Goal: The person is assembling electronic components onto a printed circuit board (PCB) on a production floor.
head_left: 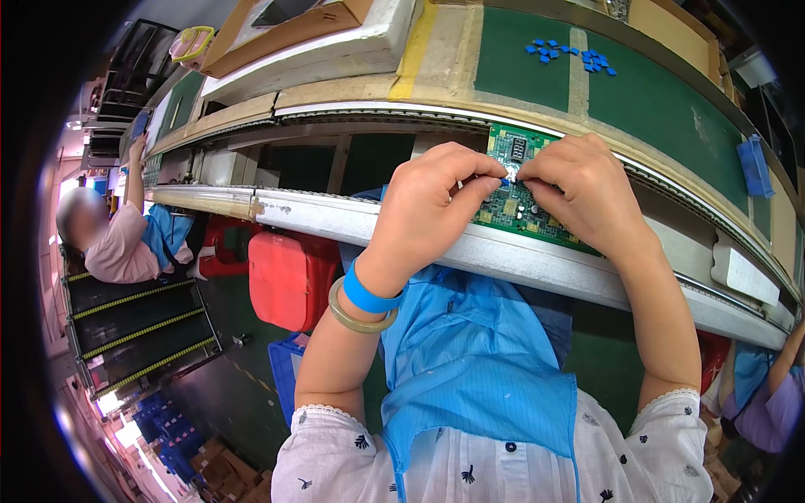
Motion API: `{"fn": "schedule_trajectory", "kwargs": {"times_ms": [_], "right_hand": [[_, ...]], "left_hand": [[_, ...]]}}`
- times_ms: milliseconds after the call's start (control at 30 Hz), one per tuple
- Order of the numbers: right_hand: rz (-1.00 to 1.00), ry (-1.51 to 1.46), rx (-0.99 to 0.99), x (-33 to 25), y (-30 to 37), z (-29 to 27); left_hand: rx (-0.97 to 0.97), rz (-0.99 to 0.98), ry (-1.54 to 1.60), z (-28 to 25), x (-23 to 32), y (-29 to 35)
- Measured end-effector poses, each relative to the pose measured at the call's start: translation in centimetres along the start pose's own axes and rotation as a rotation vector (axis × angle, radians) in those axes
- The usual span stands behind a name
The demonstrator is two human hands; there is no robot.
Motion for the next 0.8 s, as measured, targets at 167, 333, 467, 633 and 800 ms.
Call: {"fn": "schedule_trajectory", "kwargs": {"times_ms": [167, 333, 467, 633, 800], "right_hand": [[0.029, 0.008, -0.01, -0.05, 0.03, 0.16], [0.034, -0.012, 0.008, 0.23, 0.1, 0.18], [0.056, -0.04, 0.004, 0.36, 0.11, 0.2], [0.073, -0.051, -0.001, 0.46, 0.04, 0.22], [0.067, -0.045, -0.018, 0.57, 0.05, 0.28]], "left_hand": [[0.022, 0.004, -0.018, 0.22, 0.04, 0.11], [0.034, 0.012, -0.039, 0.33, 0.28, 0.04], [0.034, 0.014, -0.051, 0.41, 0.26, 0.1], [0.041, 0.033, -0.048, 0.42, 0.14, 0.14], [0.042, 0.029, -0.04, 0.43, 0.19, 0.08]]}}
Point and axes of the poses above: each hand's wrist, its own y-axis away from the middle knuckle, its own z-axis out of the palm, x = y × z, the point moved 6 cm from there along -y, towards the middle knuckle, and after that the axes turned 2 degrees about -z, right-handed, at the moved point
